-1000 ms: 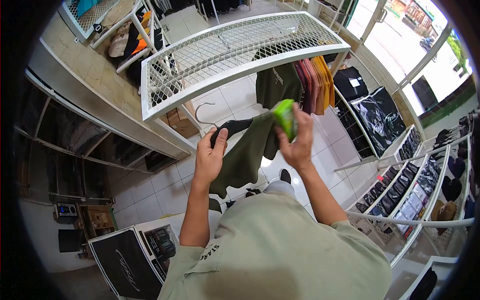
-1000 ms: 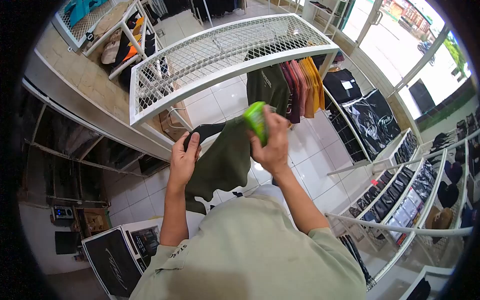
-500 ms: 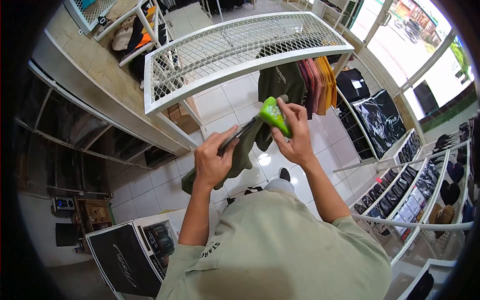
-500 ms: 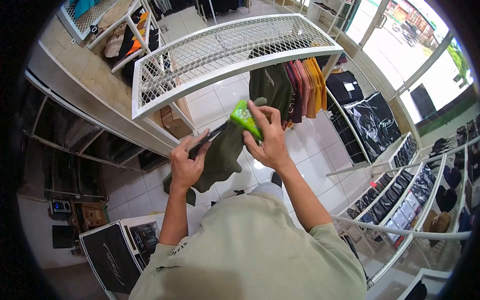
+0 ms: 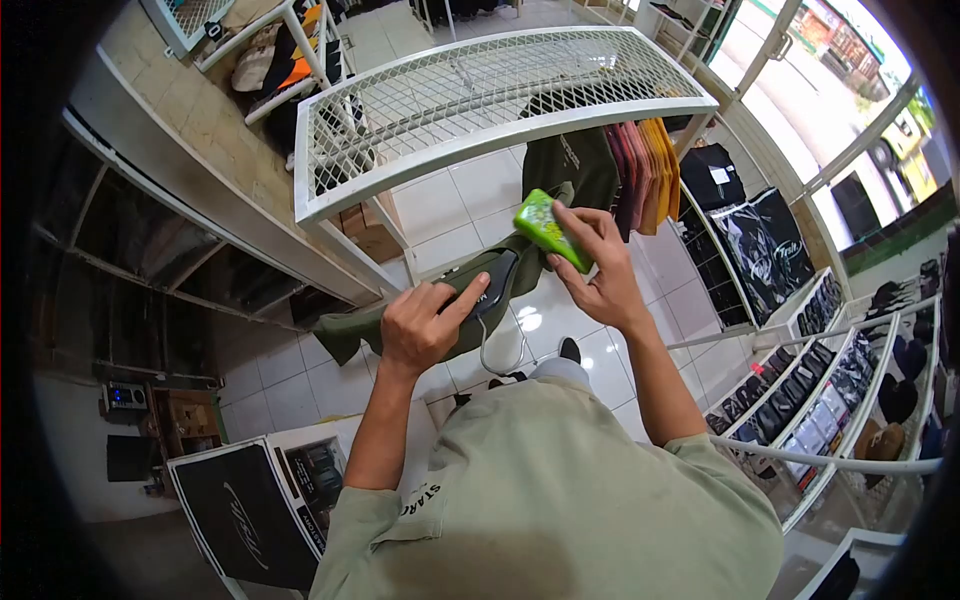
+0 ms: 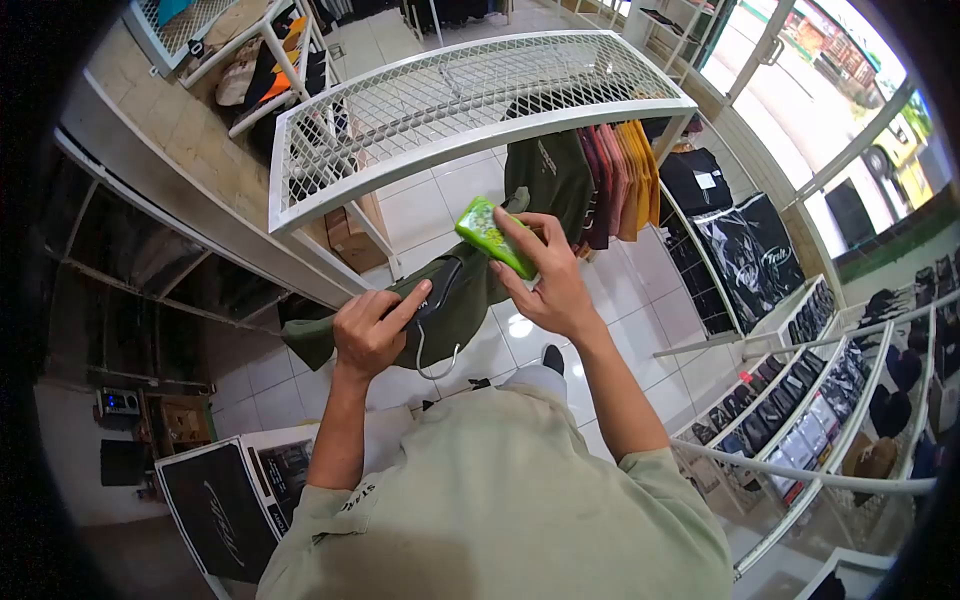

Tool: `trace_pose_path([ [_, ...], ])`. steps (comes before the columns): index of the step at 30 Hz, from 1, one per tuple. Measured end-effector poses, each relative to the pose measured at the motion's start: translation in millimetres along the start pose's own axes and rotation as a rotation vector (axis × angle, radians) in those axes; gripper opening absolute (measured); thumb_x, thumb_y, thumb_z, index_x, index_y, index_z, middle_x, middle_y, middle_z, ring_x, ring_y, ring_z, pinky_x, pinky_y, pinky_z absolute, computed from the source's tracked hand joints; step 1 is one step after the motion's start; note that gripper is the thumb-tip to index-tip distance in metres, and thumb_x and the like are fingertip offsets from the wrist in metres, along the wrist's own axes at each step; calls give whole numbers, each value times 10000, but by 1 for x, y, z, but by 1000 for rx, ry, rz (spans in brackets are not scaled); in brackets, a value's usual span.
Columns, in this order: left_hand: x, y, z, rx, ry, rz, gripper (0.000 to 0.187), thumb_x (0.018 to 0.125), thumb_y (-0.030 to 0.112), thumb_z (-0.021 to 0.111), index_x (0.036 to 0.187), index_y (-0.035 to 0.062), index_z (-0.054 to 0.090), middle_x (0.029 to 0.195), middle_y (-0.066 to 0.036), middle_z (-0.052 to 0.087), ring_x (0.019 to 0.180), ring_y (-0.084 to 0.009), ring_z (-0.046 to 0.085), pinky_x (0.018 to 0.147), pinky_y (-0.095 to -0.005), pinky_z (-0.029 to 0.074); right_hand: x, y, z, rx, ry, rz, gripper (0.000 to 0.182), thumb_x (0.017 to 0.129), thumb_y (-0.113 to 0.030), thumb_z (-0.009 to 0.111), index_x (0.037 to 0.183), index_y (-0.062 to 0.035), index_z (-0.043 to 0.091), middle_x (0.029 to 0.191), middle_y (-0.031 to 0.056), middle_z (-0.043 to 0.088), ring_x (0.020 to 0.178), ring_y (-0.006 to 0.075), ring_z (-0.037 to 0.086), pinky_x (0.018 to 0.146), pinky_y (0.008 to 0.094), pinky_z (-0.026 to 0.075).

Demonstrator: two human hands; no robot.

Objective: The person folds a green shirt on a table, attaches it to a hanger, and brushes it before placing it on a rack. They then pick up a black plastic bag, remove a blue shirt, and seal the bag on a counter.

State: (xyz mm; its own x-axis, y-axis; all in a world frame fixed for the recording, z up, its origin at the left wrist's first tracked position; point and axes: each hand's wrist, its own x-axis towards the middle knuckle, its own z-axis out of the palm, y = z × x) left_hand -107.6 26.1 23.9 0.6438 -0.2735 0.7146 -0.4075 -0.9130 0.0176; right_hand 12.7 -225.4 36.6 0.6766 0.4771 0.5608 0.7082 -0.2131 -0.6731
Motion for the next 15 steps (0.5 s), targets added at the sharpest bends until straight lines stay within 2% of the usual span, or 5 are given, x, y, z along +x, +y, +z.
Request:
trace_pose_path([
  [5, -7, -6, -2, 53, 5, 44, 534, 737, 72, 700, 1251, 205, 757, 739, 11, 470, 592, -154, 496, 519, -308, 428, 0, 86, -6, -429, 288, 289, 528, 941, -196, 712, 1437, -67, 583, 1178, 241, 605, 1101, 374, 618, 938, 423, 499],
  [7, -9, -8, -1, 68, 12, 49, 520, 743, 86, 707, 1248, 201, 758, 752, 13, 473, 601, -154, 496, 525, -307, 429, 3, 76, -11, -249, 381, 393, 488, 937, -184, 723, 1398, -60, 618, 1180, 231, 616, 1091, 372, 628, 931, 420, 506],
  [11, -11, -9, 4, 53, -4, 66, 511, 747, 104, 717, 1247, 201, 758, 753, 13, 470, 607, -154, 496, 530, -309, 431, 3, 14, 0, -124, 159, 33, 449, 920, -135, 739, 1358, -83, 656, 1218, 221, 617, 1096, 368, 633, 948, 412, 506],
  [13, -7, -9, 6, 40, -21, 75, 509, 748, 103, 718, 1246, 199, 758, 753, 12, 469, 611, -154, 497, 536, -310, 436, 1, -5, 6, -26, 5, 18, 462, 910, -143, 744, 1360, -90, 654, 1212, 225, 618, 1097, 377, 632, 960, 419, 503],
  [15, -6, -11, 7, 33, -10, 88, 513, 749, 104, 718, 1252, 198, 755, 751, 12, 467, 611, -154, 498, 537, -310, 439, 2, 23, 3, -107, 71, 41, 460, 909, -144, 744, 1357, -88, 655, 1212, 226, 620, 1097, 381, 632, 964, 423, 502],
])
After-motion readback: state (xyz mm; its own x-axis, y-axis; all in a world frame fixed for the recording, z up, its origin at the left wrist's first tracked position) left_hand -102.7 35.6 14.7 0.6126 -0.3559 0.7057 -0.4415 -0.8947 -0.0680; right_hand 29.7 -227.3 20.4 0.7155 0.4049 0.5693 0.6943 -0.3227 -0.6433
